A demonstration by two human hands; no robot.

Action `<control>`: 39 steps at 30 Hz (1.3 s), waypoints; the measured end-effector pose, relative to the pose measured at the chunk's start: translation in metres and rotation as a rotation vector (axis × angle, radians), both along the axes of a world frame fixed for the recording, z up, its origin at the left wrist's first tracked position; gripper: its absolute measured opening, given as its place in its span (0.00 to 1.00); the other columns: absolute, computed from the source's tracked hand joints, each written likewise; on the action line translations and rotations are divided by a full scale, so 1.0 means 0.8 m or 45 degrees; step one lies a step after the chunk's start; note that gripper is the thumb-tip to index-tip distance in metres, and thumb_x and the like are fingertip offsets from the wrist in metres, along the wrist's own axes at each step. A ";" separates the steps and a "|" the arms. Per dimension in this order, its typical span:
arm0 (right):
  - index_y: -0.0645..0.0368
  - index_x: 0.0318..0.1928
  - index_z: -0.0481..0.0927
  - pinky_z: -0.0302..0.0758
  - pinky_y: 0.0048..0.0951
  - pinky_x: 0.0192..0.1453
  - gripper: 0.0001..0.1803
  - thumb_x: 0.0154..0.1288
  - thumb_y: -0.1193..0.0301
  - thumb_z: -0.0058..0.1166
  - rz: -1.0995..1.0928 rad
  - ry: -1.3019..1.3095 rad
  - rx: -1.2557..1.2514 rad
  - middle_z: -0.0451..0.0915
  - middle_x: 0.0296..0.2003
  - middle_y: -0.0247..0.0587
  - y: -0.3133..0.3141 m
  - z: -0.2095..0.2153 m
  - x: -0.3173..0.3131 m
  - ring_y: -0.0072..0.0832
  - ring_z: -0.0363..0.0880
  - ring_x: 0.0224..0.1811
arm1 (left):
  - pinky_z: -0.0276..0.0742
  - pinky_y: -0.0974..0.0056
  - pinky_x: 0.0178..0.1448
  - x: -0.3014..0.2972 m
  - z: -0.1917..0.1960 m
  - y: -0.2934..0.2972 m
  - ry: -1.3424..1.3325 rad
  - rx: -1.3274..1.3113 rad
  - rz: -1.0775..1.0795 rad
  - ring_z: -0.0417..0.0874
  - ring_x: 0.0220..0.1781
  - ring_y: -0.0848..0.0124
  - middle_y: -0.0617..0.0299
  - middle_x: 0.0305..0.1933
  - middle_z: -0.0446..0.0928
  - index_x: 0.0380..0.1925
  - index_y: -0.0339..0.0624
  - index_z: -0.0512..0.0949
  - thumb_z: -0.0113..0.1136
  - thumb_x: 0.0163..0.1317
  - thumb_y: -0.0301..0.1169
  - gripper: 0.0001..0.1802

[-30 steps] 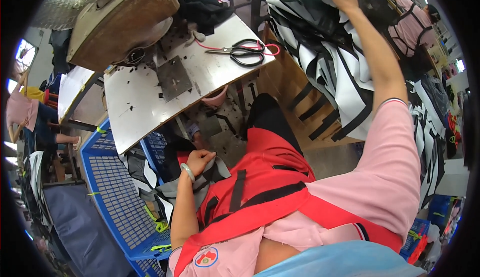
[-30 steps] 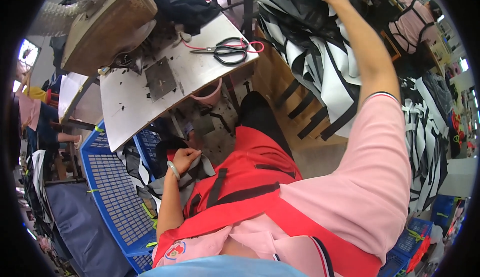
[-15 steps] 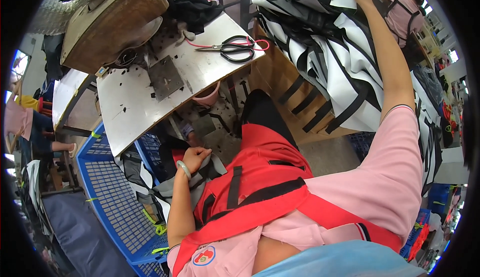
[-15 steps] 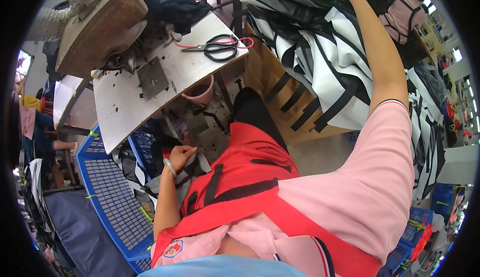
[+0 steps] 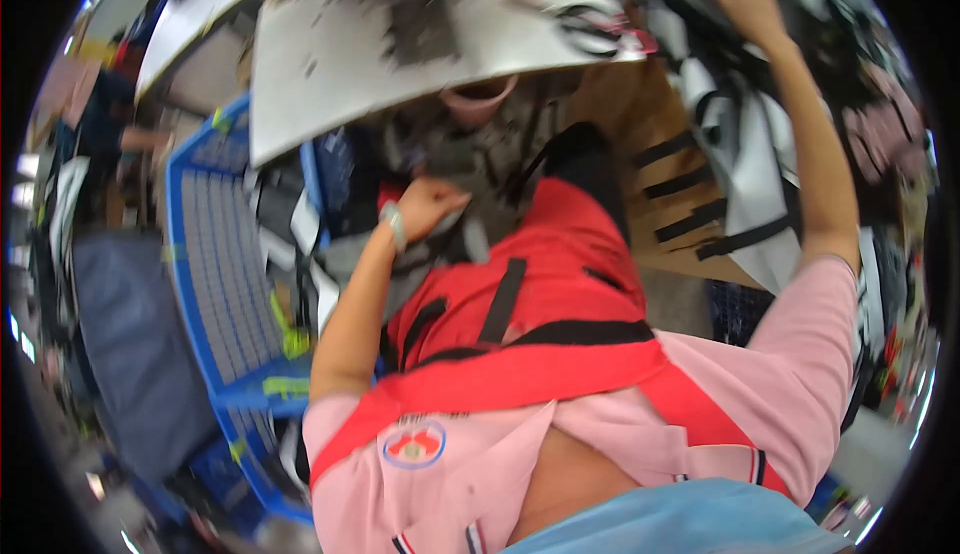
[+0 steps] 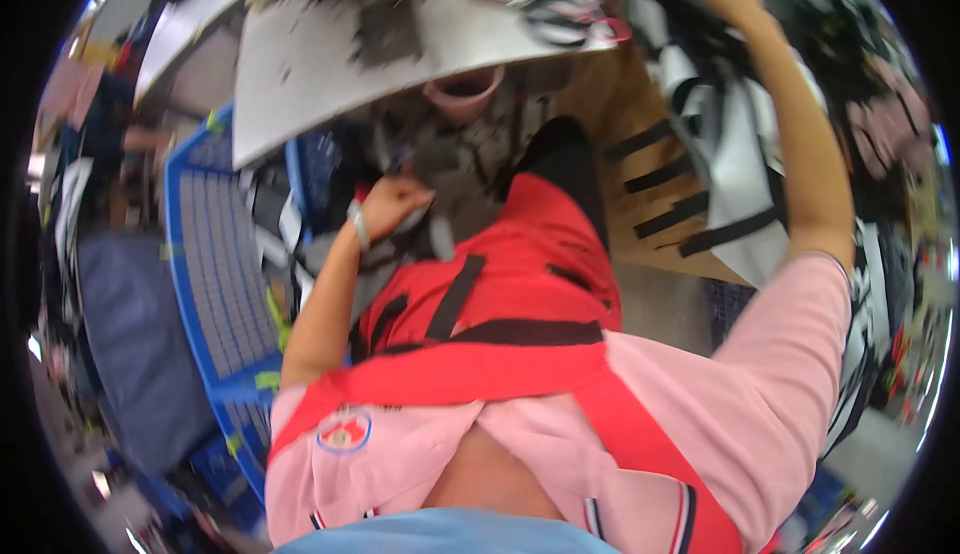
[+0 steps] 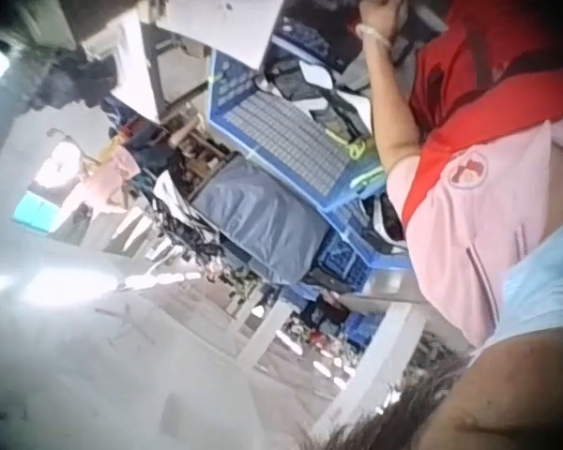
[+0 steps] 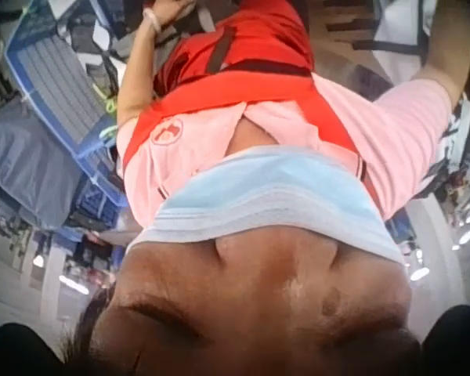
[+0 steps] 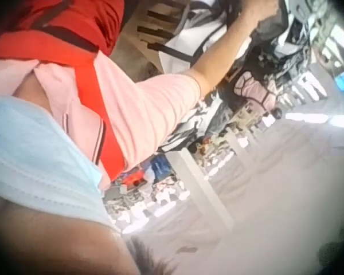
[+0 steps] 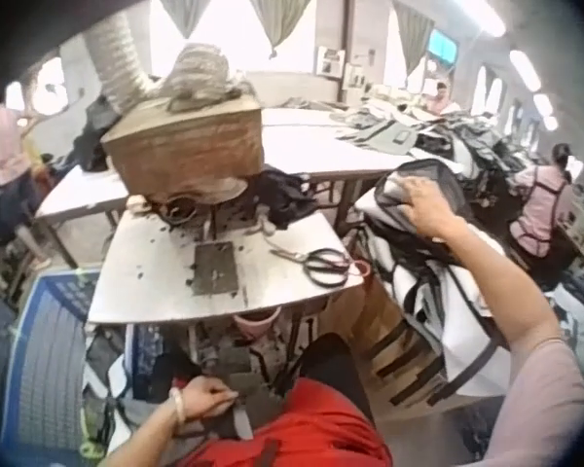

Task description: Sewing and assembling pieces of bags using an industrial sewing machine.

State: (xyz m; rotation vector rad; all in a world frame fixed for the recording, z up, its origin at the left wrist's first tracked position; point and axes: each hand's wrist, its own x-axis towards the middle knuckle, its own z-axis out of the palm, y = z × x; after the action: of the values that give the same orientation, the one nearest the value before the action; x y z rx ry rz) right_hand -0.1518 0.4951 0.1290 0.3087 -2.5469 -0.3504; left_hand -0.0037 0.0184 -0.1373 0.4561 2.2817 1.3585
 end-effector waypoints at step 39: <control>0.59 0.48 0.80 0.68 0.15 0.37 0.11 0.68 0.73 0.50 0.649 -1.403 -1.454 0.78 0.33 0.26 -0.310 -0.193 0.168 0.12 0.71 0.33 | 0.79 0.64 0.44 0.165 0.008 -0.213 -0.548 0.886 1.279 0.81 0.36 0.68 0.59 0.34 0.79 0.36 0.35 0.77 0.64 0.55 0.24 0.10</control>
State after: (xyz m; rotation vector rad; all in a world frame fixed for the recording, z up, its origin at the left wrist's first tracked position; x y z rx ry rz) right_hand -0.0170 0.2470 -0.0253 0.7797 -2.9116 1.8340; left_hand 0.1286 -0.1521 -0.1310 -0.8524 1.6115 2.4127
